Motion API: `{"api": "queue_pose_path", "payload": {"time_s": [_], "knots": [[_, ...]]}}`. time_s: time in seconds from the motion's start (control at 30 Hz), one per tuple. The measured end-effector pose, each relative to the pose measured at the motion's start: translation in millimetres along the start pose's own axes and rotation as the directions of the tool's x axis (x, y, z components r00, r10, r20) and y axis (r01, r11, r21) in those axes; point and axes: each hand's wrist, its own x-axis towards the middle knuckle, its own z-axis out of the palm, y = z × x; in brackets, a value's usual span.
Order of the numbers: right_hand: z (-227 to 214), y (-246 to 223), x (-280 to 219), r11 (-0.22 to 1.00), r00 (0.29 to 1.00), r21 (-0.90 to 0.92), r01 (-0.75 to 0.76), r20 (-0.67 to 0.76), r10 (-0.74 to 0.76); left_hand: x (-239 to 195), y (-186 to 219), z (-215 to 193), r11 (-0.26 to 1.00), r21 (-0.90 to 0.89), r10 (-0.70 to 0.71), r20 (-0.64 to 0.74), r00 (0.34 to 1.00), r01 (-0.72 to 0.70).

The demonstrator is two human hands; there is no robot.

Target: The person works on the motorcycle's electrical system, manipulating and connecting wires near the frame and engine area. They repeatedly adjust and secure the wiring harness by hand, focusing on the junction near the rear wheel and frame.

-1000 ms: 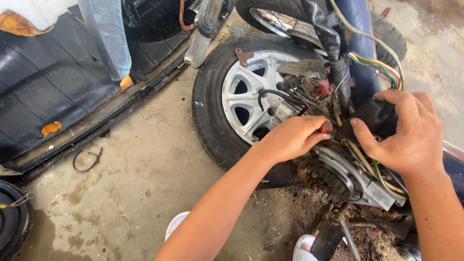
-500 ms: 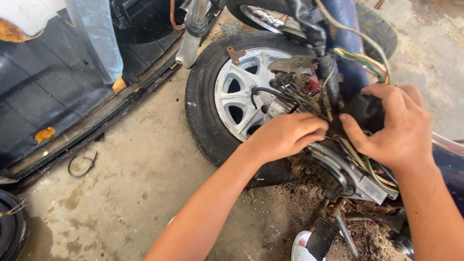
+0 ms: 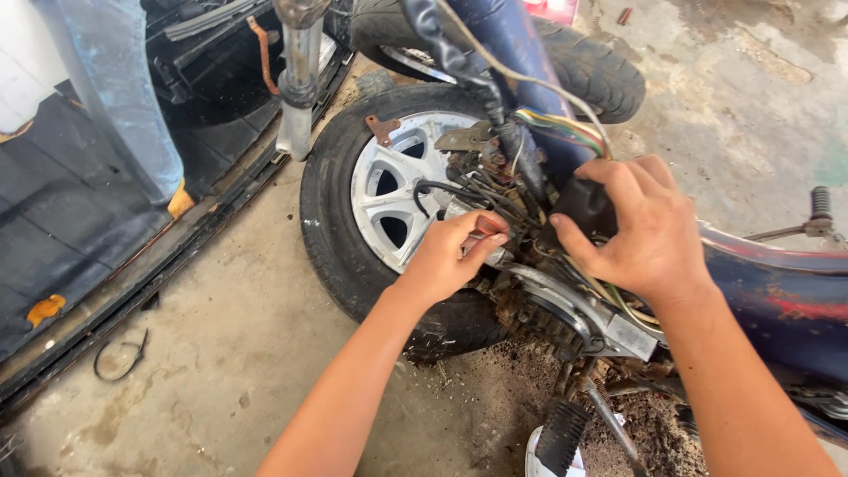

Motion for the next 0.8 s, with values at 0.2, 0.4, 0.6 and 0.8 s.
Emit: {"api": "queue_pose_path", "payload": {"time_s": [0.2,0.4,0.6,0.8], "knots": [[-3,0,4,0.999,0.998,0.018,0.048,-0.03,-0.048,15,36,-14,0.979,0.057,-0.202,0.189,0.961,0.195],[4,5,7,0.999,0.991,0.044,-0.015,-0.133,0.021,21,43,4,0.995,0.096,0.022,0.028,0.999,-0.024],[2,5,8,0.997,0.992,0.076,-0.015,-0.124,0.024,27,49,13,0.937,0.348,-0.105,0.309,0.945,-0.01],[-13,7,13,0.995,0.999,0.089,0.038,0.016,-0.04,32,48,16,0.9,0.437,-0.17,0.337,0.926,0.007]]}}
